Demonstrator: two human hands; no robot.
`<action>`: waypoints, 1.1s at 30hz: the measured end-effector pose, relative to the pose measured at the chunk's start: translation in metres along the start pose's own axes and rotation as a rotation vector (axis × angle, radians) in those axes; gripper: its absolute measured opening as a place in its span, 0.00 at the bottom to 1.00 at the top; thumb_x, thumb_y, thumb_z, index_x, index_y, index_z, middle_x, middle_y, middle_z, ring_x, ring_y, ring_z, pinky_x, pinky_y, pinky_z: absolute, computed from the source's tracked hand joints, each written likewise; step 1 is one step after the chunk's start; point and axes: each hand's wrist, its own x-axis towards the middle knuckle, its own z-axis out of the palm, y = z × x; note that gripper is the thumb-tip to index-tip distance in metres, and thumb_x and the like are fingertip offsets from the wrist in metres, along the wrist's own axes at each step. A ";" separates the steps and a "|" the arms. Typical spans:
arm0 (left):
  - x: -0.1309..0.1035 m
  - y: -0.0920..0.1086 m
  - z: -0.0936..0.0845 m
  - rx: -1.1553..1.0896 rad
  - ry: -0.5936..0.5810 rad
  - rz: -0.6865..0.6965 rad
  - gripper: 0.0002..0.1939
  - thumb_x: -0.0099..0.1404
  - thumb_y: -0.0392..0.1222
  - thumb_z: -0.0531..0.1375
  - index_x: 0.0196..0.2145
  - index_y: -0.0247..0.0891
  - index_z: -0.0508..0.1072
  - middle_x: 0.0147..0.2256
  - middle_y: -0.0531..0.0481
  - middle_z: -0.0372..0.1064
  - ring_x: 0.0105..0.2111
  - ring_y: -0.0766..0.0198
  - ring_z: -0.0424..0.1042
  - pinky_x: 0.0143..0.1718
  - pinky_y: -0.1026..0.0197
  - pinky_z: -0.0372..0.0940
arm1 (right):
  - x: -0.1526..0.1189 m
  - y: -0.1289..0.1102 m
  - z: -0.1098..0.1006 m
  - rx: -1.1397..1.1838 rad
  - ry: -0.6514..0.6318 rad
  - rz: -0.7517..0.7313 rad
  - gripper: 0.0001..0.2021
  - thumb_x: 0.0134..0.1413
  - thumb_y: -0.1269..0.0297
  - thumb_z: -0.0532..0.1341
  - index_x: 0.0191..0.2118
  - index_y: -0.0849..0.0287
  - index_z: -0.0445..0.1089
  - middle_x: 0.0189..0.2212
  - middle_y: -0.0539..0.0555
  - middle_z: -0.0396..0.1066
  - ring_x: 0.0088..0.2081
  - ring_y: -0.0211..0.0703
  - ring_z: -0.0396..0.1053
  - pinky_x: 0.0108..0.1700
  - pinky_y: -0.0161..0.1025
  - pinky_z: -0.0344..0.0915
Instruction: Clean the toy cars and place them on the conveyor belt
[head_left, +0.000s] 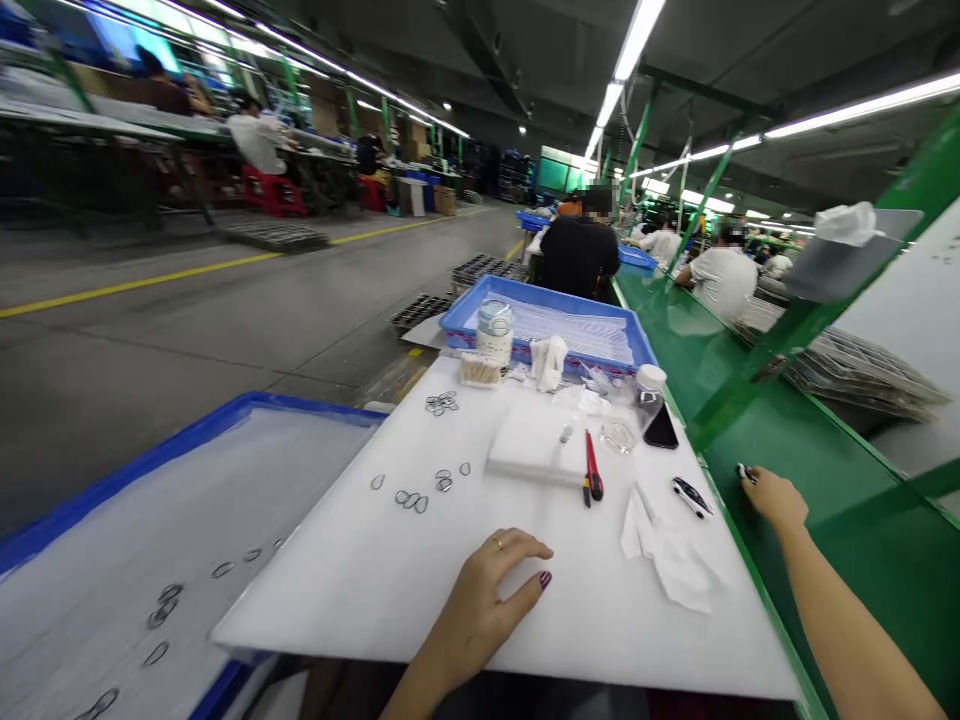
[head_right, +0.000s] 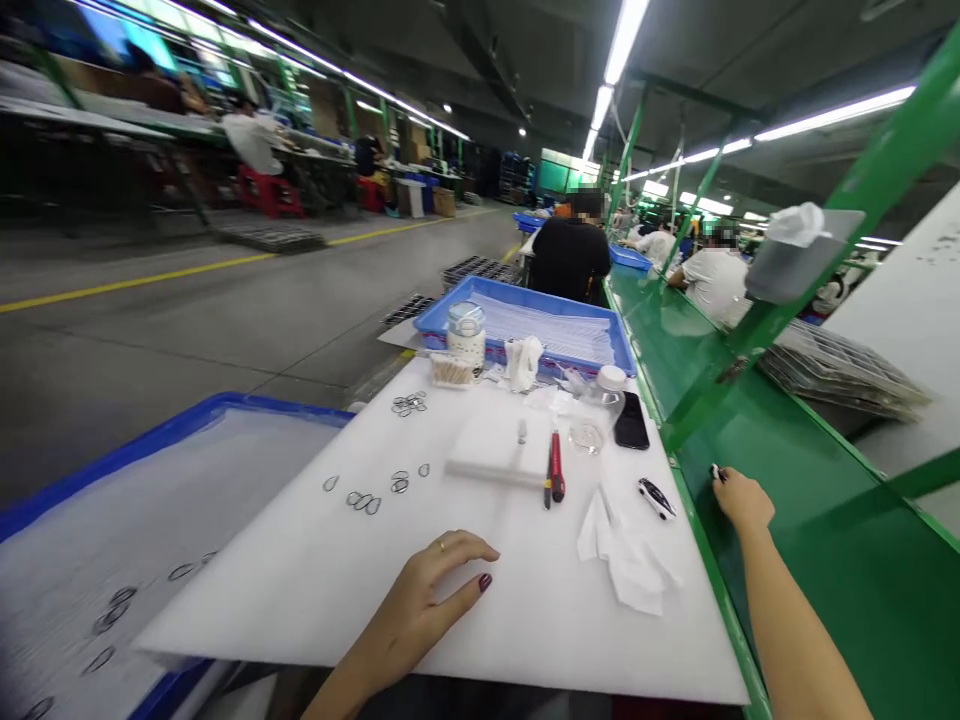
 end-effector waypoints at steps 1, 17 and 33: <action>0.000 0.000 -0.001 -0.014 0.007 0.003 0.10 0.66 0.44 0.57 0.42 0.44 0.77 0.43 0.46 0.75 0.45 0.54 0.74 0.48 0.52 0.71 | 0.000 -0.002 -0.001 -0.006 0.007 0.015 0.23 0.61 0.57 0.52 0.57 0.58 0.71 0.48 0.69 0.73 0.45 0.64 0.74 0.36 0.49 0.71; -0.004 -0.010 0.000 -0.021 -0.075 0.033 0.10 0.67 0.40 0.58 0.44 0.45 0.75 0.43 0.49 0.74 0.45 0.56 0.73 0.49 0.51 0.71 | -0.092 -0.001 -0.029 0.289 0.130 -0.092 0.20 0.51 0.59 0.63 0.51 0.55 0.68 0.44 0.58 0.76 0.43 0.57 0.75 0.43 0.46 0.71; 0.000 -0.021 0.014 0.222 0.168 0.152 0.22 0.60 0.26 0.53 0.49 0.43 0.72 0.41 0.48 0.67 0.37 0.62 0.75 0.37 0.62 0.72 | -0.214 -0.204 -0.070 0.904 0.332 -1.119 0.03 0.60 0.68 0.59 0.40 0.57 0.67 0.35 0.54 0.74 0.35 0.42 0.72 0.38 0.40 0.73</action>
